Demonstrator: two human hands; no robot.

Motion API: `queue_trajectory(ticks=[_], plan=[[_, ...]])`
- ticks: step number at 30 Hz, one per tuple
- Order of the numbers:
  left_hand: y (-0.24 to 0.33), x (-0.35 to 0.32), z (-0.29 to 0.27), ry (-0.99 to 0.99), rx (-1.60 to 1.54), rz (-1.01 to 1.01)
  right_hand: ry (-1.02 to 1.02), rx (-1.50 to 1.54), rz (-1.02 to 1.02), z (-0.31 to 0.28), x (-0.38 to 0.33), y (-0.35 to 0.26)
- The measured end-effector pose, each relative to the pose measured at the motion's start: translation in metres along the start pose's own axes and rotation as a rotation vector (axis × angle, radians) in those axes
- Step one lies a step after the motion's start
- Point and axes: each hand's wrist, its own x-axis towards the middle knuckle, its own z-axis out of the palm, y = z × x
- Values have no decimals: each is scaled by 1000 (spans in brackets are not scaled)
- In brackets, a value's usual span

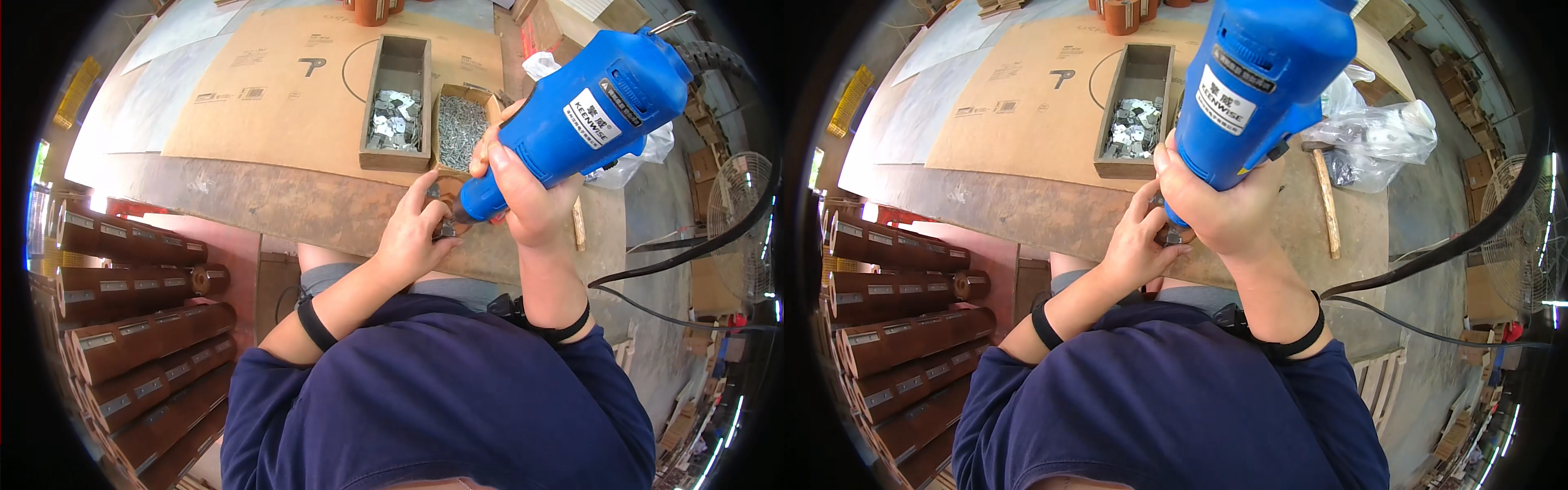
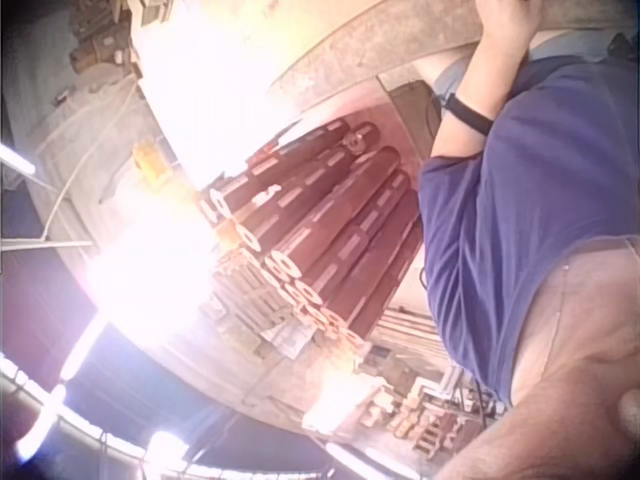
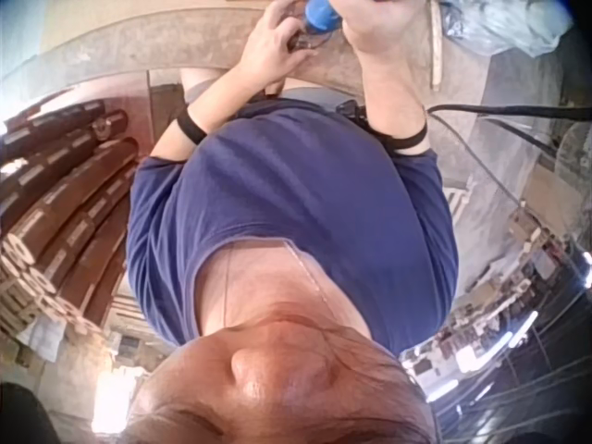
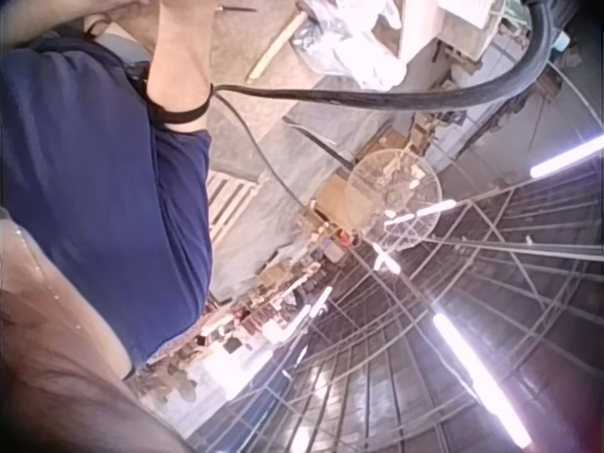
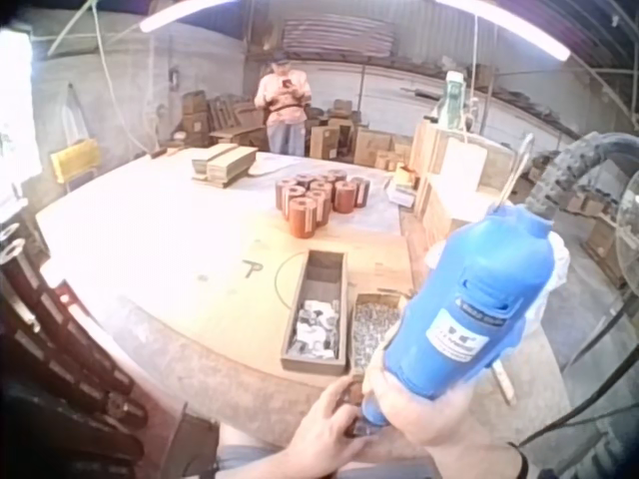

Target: Using an electric screwdriver and hammer to attach small metal clips and fasteners to circular wooden bases.

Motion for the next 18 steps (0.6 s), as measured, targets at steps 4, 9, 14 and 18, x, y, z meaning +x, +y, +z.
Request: queue_trajectory(ticks=[4, 9, 14, 18], plan=[[1, 0, -1, 4, -5, -10, 12, 20, 34, -2, 0, 2], [1, -1, 0, -3, -19, -32, 27, 28, 9, -3, -3, 4], [-1, -1, -2, 27, 92, 33, 49, 285, 57, -16, -3, 5], [1, 3, -9, -53, -23, 2, 134, 385, 28, -55, -4, 7]])
